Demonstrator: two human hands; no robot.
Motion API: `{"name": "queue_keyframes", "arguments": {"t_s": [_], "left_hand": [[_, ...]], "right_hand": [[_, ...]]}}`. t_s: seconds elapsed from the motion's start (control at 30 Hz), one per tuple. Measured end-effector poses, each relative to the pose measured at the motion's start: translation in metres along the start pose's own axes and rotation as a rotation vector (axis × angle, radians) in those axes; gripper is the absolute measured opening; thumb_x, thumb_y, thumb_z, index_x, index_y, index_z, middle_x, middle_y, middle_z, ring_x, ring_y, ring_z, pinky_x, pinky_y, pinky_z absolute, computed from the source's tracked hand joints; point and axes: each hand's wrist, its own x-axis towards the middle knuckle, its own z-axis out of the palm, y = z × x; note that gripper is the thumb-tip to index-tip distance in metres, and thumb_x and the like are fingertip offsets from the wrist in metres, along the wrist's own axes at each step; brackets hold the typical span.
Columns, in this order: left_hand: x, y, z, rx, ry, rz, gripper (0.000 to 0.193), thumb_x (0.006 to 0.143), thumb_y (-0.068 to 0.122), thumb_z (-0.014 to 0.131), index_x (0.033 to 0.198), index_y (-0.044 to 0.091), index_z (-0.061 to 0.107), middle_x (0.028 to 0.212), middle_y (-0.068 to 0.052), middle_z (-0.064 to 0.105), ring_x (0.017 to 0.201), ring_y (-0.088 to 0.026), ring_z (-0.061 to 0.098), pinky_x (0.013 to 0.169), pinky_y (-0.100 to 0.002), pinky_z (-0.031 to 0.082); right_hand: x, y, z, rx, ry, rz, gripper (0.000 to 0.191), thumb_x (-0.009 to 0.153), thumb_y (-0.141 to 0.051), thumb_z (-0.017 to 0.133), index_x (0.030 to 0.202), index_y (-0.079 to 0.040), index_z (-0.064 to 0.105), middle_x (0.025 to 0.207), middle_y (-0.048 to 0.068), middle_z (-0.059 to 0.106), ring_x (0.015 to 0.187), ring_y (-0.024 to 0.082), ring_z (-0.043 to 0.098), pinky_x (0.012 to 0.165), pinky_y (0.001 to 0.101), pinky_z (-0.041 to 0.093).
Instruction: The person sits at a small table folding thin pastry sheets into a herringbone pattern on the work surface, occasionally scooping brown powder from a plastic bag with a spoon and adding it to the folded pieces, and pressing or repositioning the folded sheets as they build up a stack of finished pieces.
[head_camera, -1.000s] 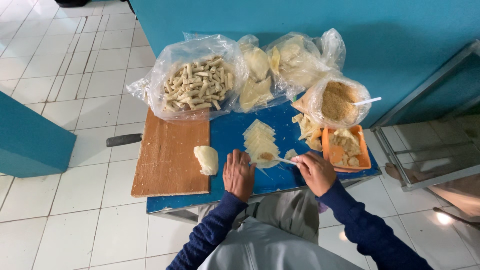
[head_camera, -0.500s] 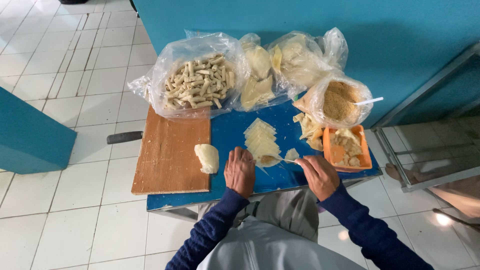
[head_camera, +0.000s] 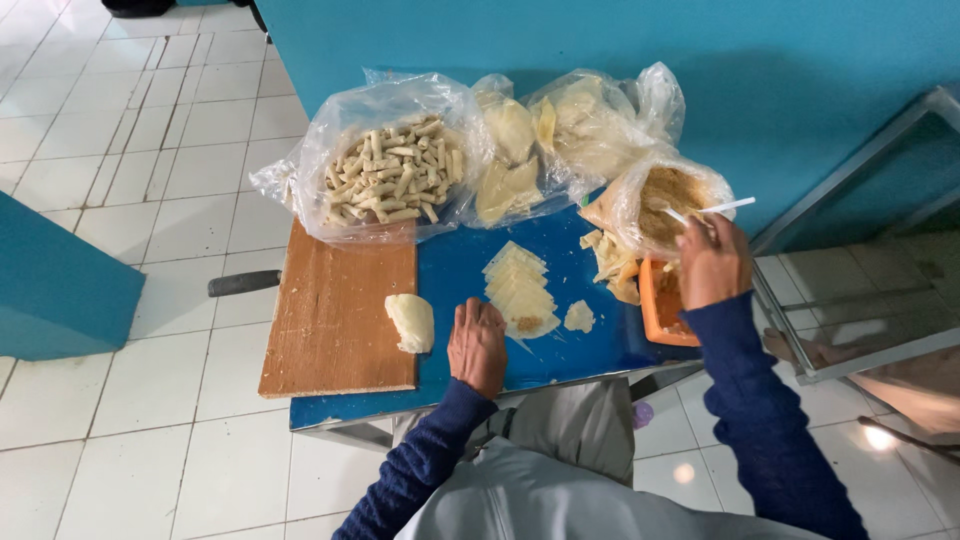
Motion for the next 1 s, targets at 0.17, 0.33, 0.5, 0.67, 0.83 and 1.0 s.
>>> {"name": "queue_keyframes", "arguments": {"t_s": [0.17, 0.33, 0.5, 0.67, 0.83, 1.0], "left_hand": [[-0.001, 0.002, 0.001, 0.021, 0.040, 0.062, 0.004, 0.088, 0.004, 0.060, 0.092, 0.003, 0.058, 0.097, -0.015, 0.053, 0.095, -0.035, 0.053, 0.081, -0.046, 0.045], [-0.001, 0.004, 0.001, -0.009, 0.020, 0.107, 0.008, 0.089, 0.003, 0.058, 0.097, 0.002, 0.056, 0.096, -0.016, 0.056, 0.093, -0.036, 0.055, 0.081, -0.046, 0.047], [0.000, 0.008, -0.003, -0.087, -0.011, 0.052, 0.005, 0.091, 0.003, 0.057, 0.095, 0.004, 0.055, 0.091, -0.013, 0.061, 0.086, -0.034, 0.059, 0.073, -0.045, 0.050], [0.002, 0.011, -0.007, -0.218, 0.015, 0.038, 0.006, 0.092, 0.005, 0.060, 0.097, 0.005, 0.055, 0.091, -0.014, 0.063, 0.088, -0.036, 0.062, 0.075, -0.045, 0.051], [0.010, 0.011, -0.002, -0.298, -0.035, -0.001, 0.016, 0.088, 0.004, 0.066, 0.100, 0.004, 0.056, 0.092, -0.015, 0.065, 0.088, -0.037, 0.065, 0.074, -0.045, 0.052], [0.013, 0.009, -0.004, -0.360, -0.140, -0.011, 0.025, 0.083, 0.004, 0.070, 0.104, 0.003, 0.056, 0.098, -0.014, 0.065, 0.089, -0.035, 0.066, 0.075, -0.044, 0.054]], "right_hand": [[-0.042, -0.074, 0.023, 0.379, -0.178, 0.000, 0.016, 0.092, -0.006, 0.069, 0.105, -0.014, 0.074, 0.101, 0.006, 0.065, 0.095, 0.030, 0.062, 0.082, 0.0425, 0.051], [-0.066, -0.109, 0.040, 0.424, -0.253, -0.049, 0.014, 0.082, -0.015, 0.076, 0.094, -0.013, 0.070, 0.089, 0.006, 0.062, 0.091, 0.032, 0.059, 0.080, 0.0447, 0.047], [-0.073, -0.110, 0.050, 0.446, -0.286, 0.020, 0.013, 0.084, -0.019, 0.077, 0.090, -0.011, 0.068, 0.087, 0.006, 0.063, 0.090, 0.032, 0.060, 0.081, 0.0447, 0.047], [-0.076, -0.112, 0.052, 0.562, -0.332, 0.096, 0.011, 0.091, -0.015, 0.073, 0.099, -0.009, 0.070, 0.098, 0.007, 0.072, 0.093, 0.031, 0.066, 0.078, 0.0422, 0.052], [-0.079, -0.118, 0.050, 0.695, -0.345, 0.075, 0.019, 0.093, -0.007, 0.067, 0.109, -0.011, 0.075, 0.106, 0.007, 0.075, 0.097, 0.028, 0.070, 0.080, 0.0385, 0.056], [-0.084, -0.121, 0.053, 0.601, -0.213, -0.131, 0.020, 0.087, -0.006, 0.070, 0.107, -0.007, 0.072, 0.105, 0.009, 0.073, 0.098, 0.030, 0.067, 0.082, 0.0416, 0.055]]}}
